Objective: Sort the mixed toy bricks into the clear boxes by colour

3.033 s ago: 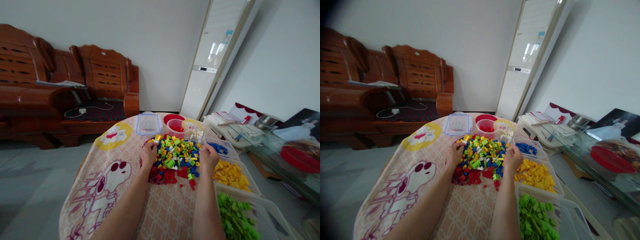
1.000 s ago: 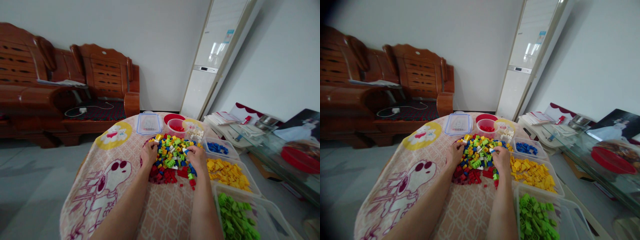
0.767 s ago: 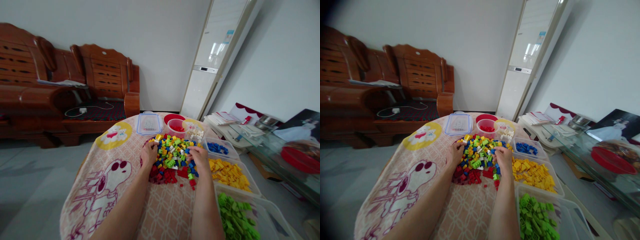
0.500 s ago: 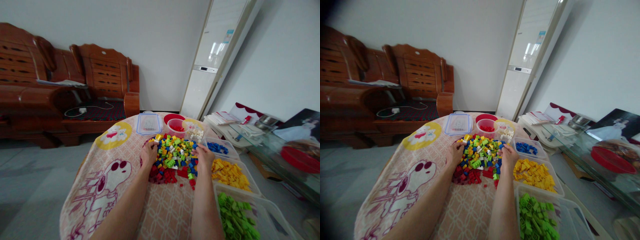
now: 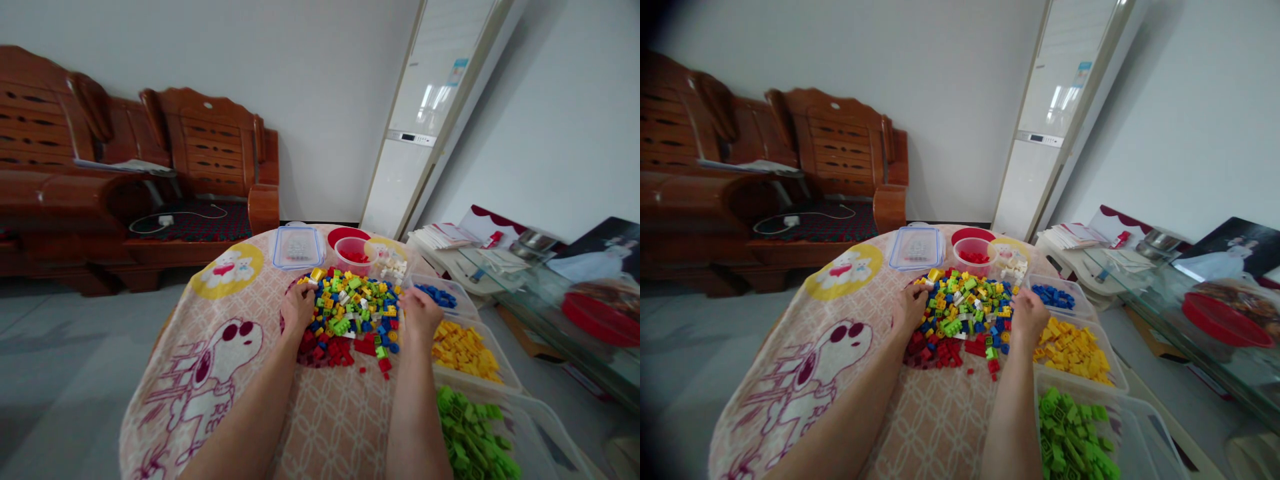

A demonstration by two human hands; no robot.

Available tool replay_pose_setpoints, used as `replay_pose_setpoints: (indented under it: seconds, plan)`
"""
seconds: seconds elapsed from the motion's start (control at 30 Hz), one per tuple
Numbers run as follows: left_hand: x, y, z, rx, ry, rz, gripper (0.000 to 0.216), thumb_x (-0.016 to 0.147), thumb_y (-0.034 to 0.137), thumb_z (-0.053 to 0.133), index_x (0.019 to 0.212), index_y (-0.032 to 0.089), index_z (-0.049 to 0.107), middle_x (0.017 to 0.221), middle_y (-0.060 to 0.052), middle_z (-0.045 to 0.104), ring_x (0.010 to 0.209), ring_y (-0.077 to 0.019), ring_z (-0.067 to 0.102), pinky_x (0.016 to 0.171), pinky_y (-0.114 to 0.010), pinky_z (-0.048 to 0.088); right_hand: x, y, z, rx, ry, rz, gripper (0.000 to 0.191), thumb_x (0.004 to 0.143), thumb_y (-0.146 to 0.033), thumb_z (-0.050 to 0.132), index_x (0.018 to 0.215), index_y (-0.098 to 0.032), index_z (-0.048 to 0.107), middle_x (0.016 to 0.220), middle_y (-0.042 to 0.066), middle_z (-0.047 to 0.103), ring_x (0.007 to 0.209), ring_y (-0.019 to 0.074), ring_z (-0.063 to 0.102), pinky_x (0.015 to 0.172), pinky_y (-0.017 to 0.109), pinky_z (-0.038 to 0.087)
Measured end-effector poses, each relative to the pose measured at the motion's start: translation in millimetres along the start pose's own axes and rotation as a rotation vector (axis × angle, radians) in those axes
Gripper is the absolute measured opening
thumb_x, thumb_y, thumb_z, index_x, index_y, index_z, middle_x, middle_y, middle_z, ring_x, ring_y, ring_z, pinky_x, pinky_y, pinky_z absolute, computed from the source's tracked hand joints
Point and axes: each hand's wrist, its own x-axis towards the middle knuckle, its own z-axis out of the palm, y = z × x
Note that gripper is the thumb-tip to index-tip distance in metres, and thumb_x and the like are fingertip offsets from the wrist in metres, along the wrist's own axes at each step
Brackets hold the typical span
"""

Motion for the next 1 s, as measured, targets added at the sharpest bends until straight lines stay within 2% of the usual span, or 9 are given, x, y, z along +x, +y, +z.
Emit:
replay_pose_setpoints:
  seconds: [0.1,0.17,0.23,0.33,0.47,0.6,0.73,0.87,1.0]
  plan:
    - [0.1,-1.1,1.0,-0.009,0.011,0.012,0.03,0.085,0.022,0.052,0.101,0.025,0.077,0.106,-0.003,0.075,0.098,-0.0208,0.068,0.087,-0.03,0.051,-10.6,-14.8,-0.8,-0.237,-0.335,0.035,0.036,0.068,-0.037,0.061,0.092,-0.013,0.074,0.067,0.004,0.07,0.058,0.0203,0.067,0.049,0.028,0.053]
    - [0.1,-1.4,1.4,-0.011,0.013,0.015,0.03,0.085,0.022,0.052,0.101,0.025,0.077,0.107,-0.003,0.075,0.098,-0.0206,0.068,0.087,-0.03,0.051,-17.3,-23.8,-1.7,-0.435,-0.517,0.0,0.028,0.07,-0.033,0.059,0.083,-0.016,0.075,0.059,0.002,0.067,0.051,0.0179,0.063,0.044,0.024,0.046]
    - [-0.1,-0.9,1.2,-0.012,0.011,0.009,0.03,0.085,0.022,0.052,0.101,0.026,0.077,0.107,-0.003,0.075,0.098,-0.0208,0.068,0.087,-0.03,0.051,-23.1,-30.7,-2.2,-0.633,-0.645,-0.076,0.02,0.072,-0.029,0.057,0.072,-0.018,0.074,0.055,0.001,0.065,0.047,0.0152,0.06,0.045,0.023,0.041]
    - [-0.5,0.8,0.2,-0.011,0.004,-0.005,0.03,0.085,0.022,0.052,0.101,0.025,0.077,0.107,-0.003,0.075,0.099,-0.0215,0.068,0.089,-0.031,0.051,-29.2,-35.3,-1.4,-0.868,-0.757,-0.153,0.018,0.073,-0.026,0.061,0.06,-0.019,0.071,0.054,0.001,0.064,0.048,0.013,0.057,0.048,0.023,0.036]
    - [-1.0,2.4,-1.0,-0.002,-0.001,-0.003,0.03,0.085,0.022,0.051,0.101,0.024,0.077,0.108,-0.003,0.075,0.1,-0.0214,0.068,0.09,-0.031,0.05,-34.2,-33.9,3.5,-1.093,-0.832,-0.186,0.013,0.07,-0.027,0.07,0.06,-0.02,0.071,0.055,0.002,0.065,0.056,0.0136,0.059,0.052,0.024,0.032]
    - [-0.5,1.9,-0.8,0.002,-0.006,0.0,0.03,0.085,0.022,0.052,0.101,0.024,0.077,0.108,-0.003,0.075,0.098,-0.0208,0.068,0.086,-0.03,0.05,-37.6,-30.9,9.6,-1.214,-0.83,-0.232,0.012,0.067,-0.025,0.072,0.058,-0.019,0.07,0.063,0.004,0.068,0.066,0.0152,0.062,0.055,0.024,0.031]
    - [-0.1,1.0,-0.1,-0.001,-0.002,0.005,0.03,0.085,0.021,0.052,0.101,0.023,0.077,0.107,-0.003,0.075,0.095,-0.0204,0.068,0.083,-0.029,0.05,-35.3,-27.9,7.9,-1.081,-0.831,-0.19,0.01,0.072,-0.024,0.068,0.065,-0.018,0.072,0.062,0.003,0.068,0.063,0.0136,0.062,0.056,0.022,0.035]
    - [-0.6,1.4,-0.1,-0.012,0.008,0.007,0.029,0.084,0.021,0.052,0.1,0.024,0.077,0.106,-0.003,0.075,0.096,-0.0201,0.068,0.084,-0.029,0.05,-29.9,-25.6,2.5,-0.862,-0.833,-0.011,0.016,0.078,-0.029,0.062,0.074,-0.017,0.072,0.054,-0.001,0.063,0.047,0.011,0.056,0.048,0.02,0.038]
    - [-1.1,2.1,-0.7,-0.015,0.006,0.005,0.029,0.084,0.021,0.053,0.1,0.024,0.077,0.105,-0.003,0.075,0.095,-0.0202,0.068,0.084,-0.029,0.05,-27.0,-22.9,4.0,-0.632,-0.733,0.098,0.019,0.078,-0.03,0.059,0.084,-0.016,0.069,0.056,-0.002,0.062,0.044,0.0118,0.057,0.041,0.02,0.04]
